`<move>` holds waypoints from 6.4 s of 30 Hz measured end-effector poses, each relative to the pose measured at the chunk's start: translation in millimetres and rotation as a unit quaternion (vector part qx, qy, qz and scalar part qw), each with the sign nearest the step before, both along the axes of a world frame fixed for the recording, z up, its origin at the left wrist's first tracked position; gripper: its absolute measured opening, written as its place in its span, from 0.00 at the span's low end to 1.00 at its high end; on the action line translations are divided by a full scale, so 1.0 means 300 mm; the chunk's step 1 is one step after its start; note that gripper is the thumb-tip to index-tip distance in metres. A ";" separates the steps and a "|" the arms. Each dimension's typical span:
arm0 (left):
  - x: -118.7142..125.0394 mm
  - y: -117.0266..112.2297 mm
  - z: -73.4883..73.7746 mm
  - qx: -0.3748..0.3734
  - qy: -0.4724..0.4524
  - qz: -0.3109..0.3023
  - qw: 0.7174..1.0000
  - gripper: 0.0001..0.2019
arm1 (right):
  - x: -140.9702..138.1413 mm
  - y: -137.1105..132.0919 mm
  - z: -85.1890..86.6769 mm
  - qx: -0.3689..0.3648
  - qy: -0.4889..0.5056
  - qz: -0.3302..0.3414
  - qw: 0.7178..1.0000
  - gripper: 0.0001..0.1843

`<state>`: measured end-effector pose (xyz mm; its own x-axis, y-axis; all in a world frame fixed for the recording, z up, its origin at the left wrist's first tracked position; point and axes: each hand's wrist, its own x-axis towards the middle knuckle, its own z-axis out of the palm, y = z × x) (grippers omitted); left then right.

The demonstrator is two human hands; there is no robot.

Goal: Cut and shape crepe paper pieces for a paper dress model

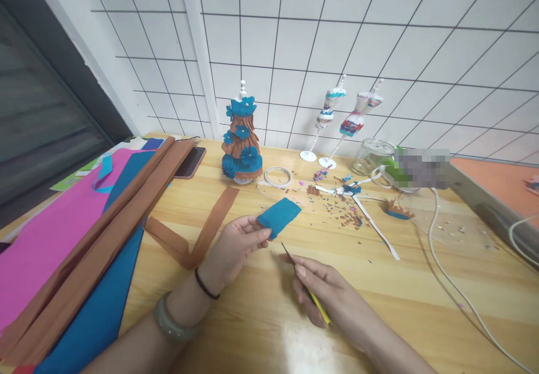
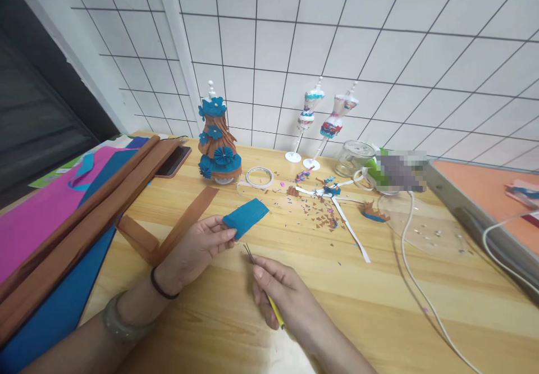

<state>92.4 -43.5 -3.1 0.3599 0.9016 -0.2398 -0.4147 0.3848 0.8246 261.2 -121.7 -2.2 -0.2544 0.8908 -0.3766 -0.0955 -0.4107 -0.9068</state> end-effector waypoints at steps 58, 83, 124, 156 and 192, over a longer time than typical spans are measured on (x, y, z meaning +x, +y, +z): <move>0.048 -0.043 -0.033 0.094 0.021 -0.094 0.991 0.12 | -0.017 0.001 -0.035 -0.015 0.048 -0.059 0.997 0.21; 0.044 -0.040 -0.033 0.078 0.015 -0.111 0.991 0.07 | -0.024 0.008 -0.019 0.008 0.035 -0.047 0.998 0.23; 0.050 -0.052 -0.002 0.067 0.059 -0.088 0.992 0.18 | -0.024 -0.002 -0.039 0.048 0.006 -0.074 0.996 0.21; 0.033 -0.042 -0.007 0.095 0.082 -0.135 0.983 0.08 | 0.002 -0.005 -0.027 0.112 -0.081 -0.036 0.990 0.18; 0.033 -0.041 -0.024 0.093 0.091 -0.151 0.980 0.10 | 0.006 0.003 -0.016 0.128 -0.104 -0.048 0.985 0.17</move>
<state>102.2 -55.7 -10.4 0.5836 0.7948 -0.1664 -0.1451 0.3037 0.9417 263.1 -120.9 -6.8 -0.1059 0.9793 -0.1724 0.0769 -0.1648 -0.9833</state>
